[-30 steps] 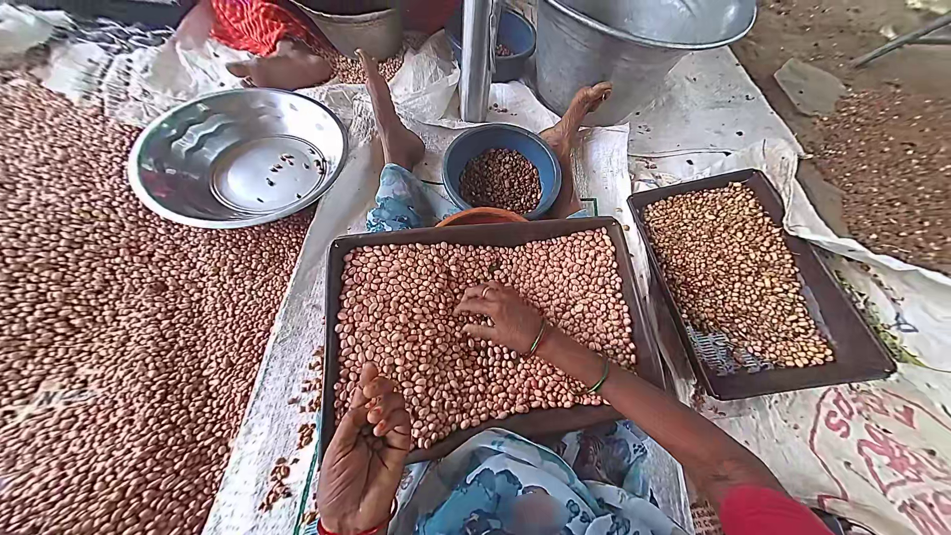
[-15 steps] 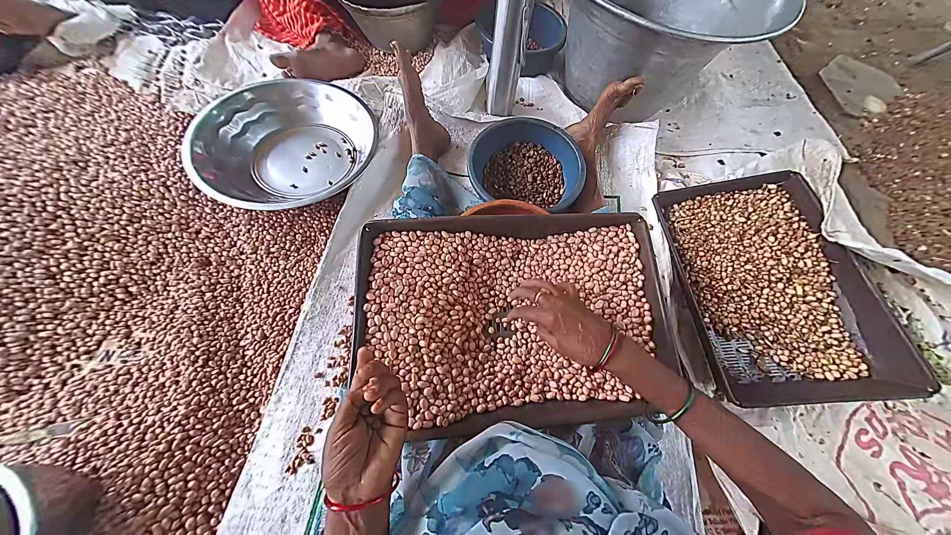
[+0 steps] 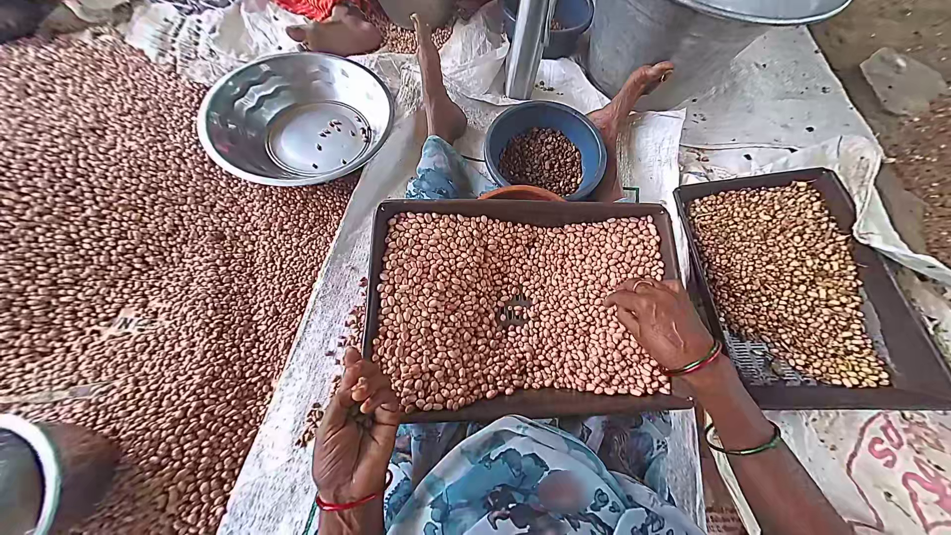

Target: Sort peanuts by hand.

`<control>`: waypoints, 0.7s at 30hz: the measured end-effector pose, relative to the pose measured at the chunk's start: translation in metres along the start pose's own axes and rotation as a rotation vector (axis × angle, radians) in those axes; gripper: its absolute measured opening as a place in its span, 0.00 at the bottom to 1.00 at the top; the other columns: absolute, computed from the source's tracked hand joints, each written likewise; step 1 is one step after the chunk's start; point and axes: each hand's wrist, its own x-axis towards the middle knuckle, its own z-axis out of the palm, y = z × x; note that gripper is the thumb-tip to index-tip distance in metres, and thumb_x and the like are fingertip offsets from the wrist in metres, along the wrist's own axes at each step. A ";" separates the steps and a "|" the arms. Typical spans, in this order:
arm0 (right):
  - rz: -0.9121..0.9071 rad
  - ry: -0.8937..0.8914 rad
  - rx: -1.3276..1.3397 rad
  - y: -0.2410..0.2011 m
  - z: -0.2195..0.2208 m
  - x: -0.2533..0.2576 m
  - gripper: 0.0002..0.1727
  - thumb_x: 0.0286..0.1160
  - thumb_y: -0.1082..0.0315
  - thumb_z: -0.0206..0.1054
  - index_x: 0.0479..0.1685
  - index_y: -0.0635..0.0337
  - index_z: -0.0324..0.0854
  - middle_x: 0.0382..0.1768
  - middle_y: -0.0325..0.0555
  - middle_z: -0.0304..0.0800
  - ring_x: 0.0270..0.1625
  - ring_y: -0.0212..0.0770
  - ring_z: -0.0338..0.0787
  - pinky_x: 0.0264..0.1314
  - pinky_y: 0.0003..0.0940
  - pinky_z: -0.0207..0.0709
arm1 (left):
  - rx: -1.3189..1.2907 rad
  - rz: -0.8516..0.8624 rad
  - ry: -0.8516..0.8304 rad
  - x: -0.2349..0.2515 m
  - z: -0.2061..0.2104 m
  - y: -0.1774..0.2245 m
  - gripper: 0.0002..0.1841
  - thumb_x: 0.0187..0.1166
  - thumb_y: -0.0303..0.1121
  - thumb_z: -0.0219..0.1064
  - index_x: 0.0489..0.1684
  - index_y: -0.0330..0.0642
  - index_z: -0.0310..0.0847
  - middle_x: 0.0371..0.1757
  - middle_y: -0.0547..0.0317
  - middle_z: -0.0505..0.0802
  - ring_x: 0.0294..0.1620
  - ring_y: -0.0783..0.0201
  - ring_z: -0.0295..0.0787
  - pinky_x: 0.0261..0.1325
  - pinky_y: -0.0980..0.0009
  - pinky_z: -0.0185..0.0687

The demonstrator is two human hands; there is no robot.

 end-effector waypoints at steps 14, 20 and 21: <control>0.020 -0.021 0.177 -0.031 0.056 0.042 0.07 0.72 0.71 0.73 0.39 0.69 0.92 0.39 0.65 0.90 0.44 0.64 0.91 0.50 0.59 0.81 | -0.042 -0.016 -0.030 0.001 0.002 0.002 0.12 0.82 0.21 0.53 0.56 0.34 0.79 0.36 0.59 0.92 0.30 0.71 0.92 0.34 0.82 0.88; 0.082 -0.039 0.886 -0.022 0.047 0.048 0.09 0.69 0.67 0.68 0.41 0.64 0.86 0.46 0.43 0.87 0.37 0.28 0.82 0.38 0.23 0.75 | -0.080 -0.032 -0.019 0.004 -0.001 0.001 0.11 0.83 0.20 0.52 0.55 0.33 0.79 0.35 0.59 0.91 0.30 0.72 0.91 0.34 0.83 0.87; 0.109 -0.092 1.123 -0.022 0.051 0.053 0.10 0.69 0.65 0.65 0.44 0.59 0.83 0.44 0.36 0.89 0.36 0.22 0.83 0.38 0.18 0.77 | -0.088 -0.037 -0.020 0.004 0.000 0.000 0.11 0.83 0.20 0.53 0.55 0.33 0.79 0.35 0.58 0.91 0.29 0.72 0.91 0.34 0.83 0.87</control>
